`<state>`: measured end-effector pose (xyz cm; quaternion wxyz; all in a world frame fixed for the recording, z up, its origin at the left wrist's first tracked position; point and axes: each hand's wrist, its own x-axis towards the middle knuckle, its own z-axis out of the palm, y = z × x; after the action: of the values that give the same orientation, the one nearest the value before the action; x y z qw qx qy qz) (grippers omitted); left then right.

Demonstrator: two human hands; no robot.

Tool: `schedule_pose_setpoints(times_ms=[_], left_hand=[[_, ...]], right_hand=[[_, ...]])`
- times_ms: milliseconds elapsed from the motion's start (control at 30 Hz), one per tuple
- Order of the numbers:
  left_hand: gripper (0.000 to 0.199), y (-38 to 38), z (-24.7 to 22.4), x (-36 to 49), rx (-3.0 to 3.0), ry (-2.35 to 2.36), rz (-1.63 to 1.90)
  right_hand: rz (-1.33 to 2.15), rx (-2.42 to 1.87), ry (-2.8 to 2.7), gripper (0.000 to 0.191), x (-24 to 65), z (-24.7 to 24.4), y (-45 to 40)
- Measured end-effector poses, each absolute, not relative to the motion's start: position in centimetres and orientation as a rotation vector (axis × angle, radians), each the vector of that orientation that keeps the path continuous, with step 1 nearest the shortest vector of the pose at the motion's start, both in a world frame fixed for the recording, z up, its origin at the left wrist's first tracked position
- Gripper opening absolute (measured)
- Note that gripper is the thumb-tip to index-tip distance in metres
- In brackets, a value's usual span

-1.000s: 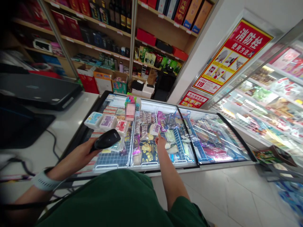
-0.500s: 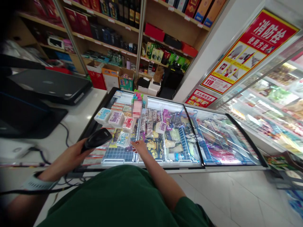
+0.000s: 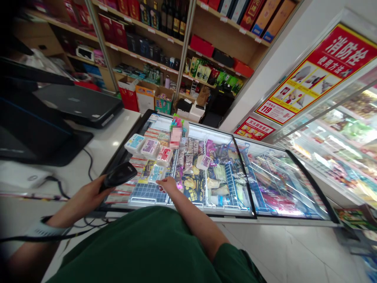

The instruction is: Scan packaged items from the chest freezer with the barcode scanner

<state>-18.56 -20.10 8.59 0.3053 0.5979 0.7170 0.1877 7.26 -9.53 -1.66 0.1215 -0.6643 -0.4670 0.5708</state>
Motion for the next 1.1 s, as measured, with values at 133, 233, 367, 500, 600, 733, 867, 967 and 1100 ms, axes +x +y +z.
schedule_pose_setpoints(times_ms=[133,233,367,500,600,733,867,967,1100], left_hand=[[0.056,-19.8,8.7,-18.2,1.588,1.885,0.492],[0.055,-19.5,9.1,-17.9,1.596,1.868,0.481],[0.052,-19.1,9.0,-17.7,1.618,1.843,0.506],[0.052,-18.8,7.8,-18.1,1.656,1.822,0.566],[0.048,-18.2,7.0,-18.4,1.708,1.791,0.598],[0.045,-16.7,7.2,-18.3,1.774,1.764,0.628],[0.043,-15.0,9.5,-17.3,1.848,1.699,0.649],[0.040,-14.1,11.5,-16.1,1.906,1.633,0.639],[0.038,-13.6,13.2,-14.6,1.970,1.588,0.620]], right_hand=[[1.740,-1.864,-1.193,0.020,8.0,-2.6,-9.5],[1.781,-1.817,-1.038,0.016,8.6,-2.9,-9.6],[1.769,-1.756,-0.875,0.014,9.8,-2.8,-10.0],[1.657,-1.707,-0.885,0.017,11.7,-2.4,-10.7],[1.555,-1.683,-0.921,0.023,13.4,-1.6,-11.3],[1.420,-1.622,-0.931,0.029,15.3,0.0,-11.7],[1.271,-1.604,-0.952,0.027,16.8,2.0,-10.9],[1.169,-1.569,-0.992,0.022,17.5,3.2,-10.1],[0.988,-1.556,-1.048,0.020,18.0,3.8,-9.4]])
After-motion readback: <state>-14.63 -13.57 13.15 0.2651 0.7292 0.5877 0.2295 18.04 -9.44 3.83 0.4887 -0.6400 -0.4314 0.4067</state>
